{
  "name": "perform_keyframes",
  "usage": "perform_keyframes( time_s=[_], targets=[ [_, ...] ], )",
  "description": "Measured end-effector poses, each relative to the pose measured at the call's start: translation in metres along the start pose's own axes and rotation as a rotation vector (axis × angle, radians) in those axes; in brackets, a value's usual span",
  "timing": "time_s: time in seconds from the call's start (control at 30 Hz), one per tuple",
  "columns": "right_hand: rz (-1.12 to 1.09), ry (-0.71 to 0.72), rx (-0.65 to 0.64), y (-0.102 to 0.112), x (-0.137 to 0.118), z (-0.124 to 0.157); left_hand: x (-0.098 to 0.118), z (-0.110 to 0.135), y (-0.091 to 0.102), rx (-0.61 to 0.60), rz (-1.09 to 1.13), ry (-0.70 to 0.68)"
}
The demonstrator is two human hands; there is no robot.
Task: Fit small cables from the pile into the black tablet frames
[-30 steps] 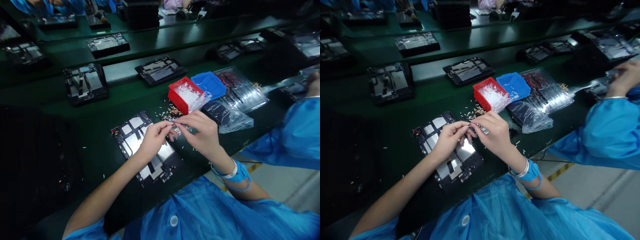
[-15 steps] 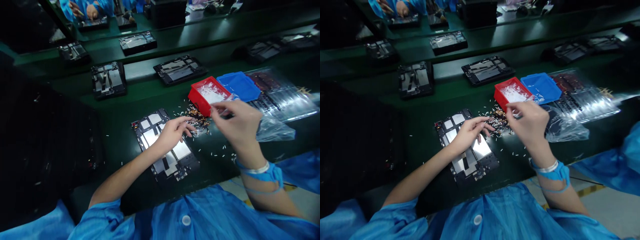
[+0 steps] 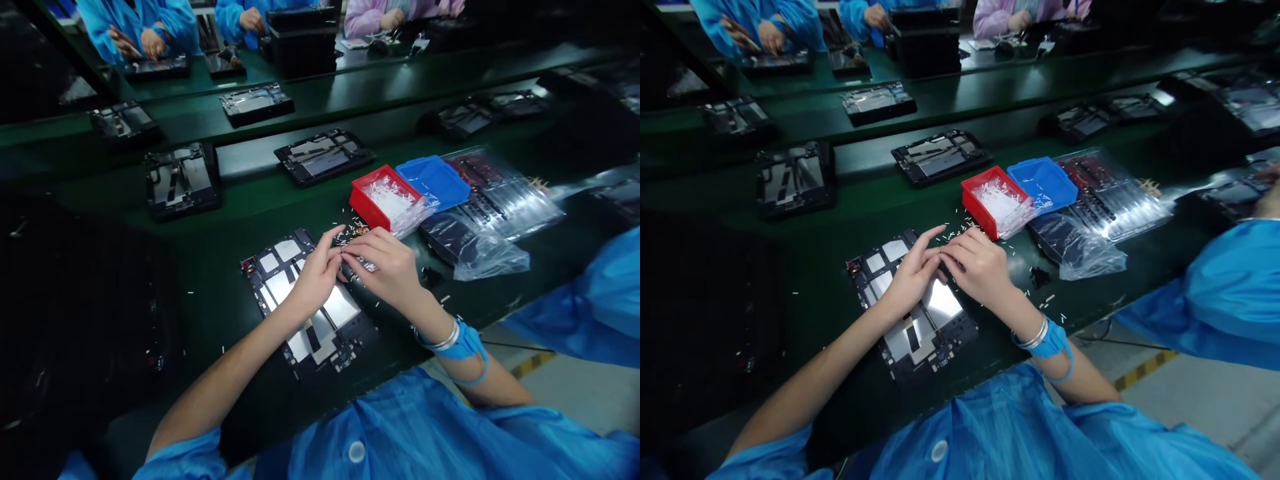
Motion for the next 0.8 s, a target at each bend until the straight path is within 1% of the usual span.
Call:
perform_keyframes(
  time_s=[0.07, 0.13, 0.2, 0.27, 0.3, 0.33, 0.37, 0.4, 0.5, 0.57, 0.6, 0.63, 0.67, 0.77, 0.8],
  targets=[
    [0.010, -0.001, -0.021, 0.002, 0.005, -0.002, 0.002, 0.001, -0.001, -0.020, -0.079, -0.042],
    [0.054, -0.041, -0.028, 0.007, 0.018, -0.007, 0.000, 0.000, -0.001, -0.048, -0.046, -0.025],
    [0.182, -0.152, -0.005, 0.015, 0.040, -0.014, -0.004, -0.004, 0.000, -0.060, 0.056, 0.026],
    [0.359, -0.286, 0.040, 0.025, 0.062, -0.020, -0.006, -0.008, 0.002, -0.050, 0.154, 0.057],
    [0.423, -0.325, 0.064, 0.029, 0.070, -0.021, -0.007, -0.009, 0.003, -0.044, 0.187, 0.061],
    [0.447, -0.329, 0.081, 0.031, 0.073, -0.022, -0.008, -0.011, 0.004, -0.043, 0.215, 0.064],
    [0.422, -0.298, 0.081, 0.030, 0.072, -0.022, -0.008, -0.011, 0.004, -0.048, 0.238, 0.070],
    [0.352, -0.236, 0.061, 0.026, 0.068, -0.022, -0.008, -0.011, 0.004, -0.062, 0.259, 0.078],
    [0.041, -0.005, -0.027, 0.008, 0.043, -0.013, -0.005, -0.007, 0.001, -0.125, 0.303, 0.112],
    [-0.073, 0.064, 0.014, 0.000, 0.033, -0.008, -0.001, -0.007, 0.002, -0.162, 0.297, 0.132],
    [-0.091, 0.067, 0.067, -0.001, 0.032, -0.006, 0.001, -0.010, 0.005, -0.147, 0.272, 0.131],
    [-0.096, 0.053, 0.129, 0.000, 0.034, -0.005, 0.003, -0.017, 0.011, -0.076, 0.228, 0.127],
    [-0.098, 0.029, 0.186, 0.002, 0.037, -0.004, 0.006, -0.027, 0.019, 0.047, 0.171, 0.117],
    [-0.118, -0.068, 0.310, 0.012, 0.050, -0.002, 0.013, -0.071, 0.054, 0.524, -0.001, 0.084],
    [-0.128, -0.097, 0.334, 0.016, 0.054, -0.001, 0.014, -0.089, 0.063, 0.624, -0.033, 0.088]
  ],
)
Point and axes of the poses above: each hand's wrist, its own z-axis away from the middle knuckle, its own y-axis out of the back of the hand, x = y × z, the point moved 4 cm from there along -z, towards the middle knuckle, and after that the axes turned 13 degrees about x, right-handed, at the moved point
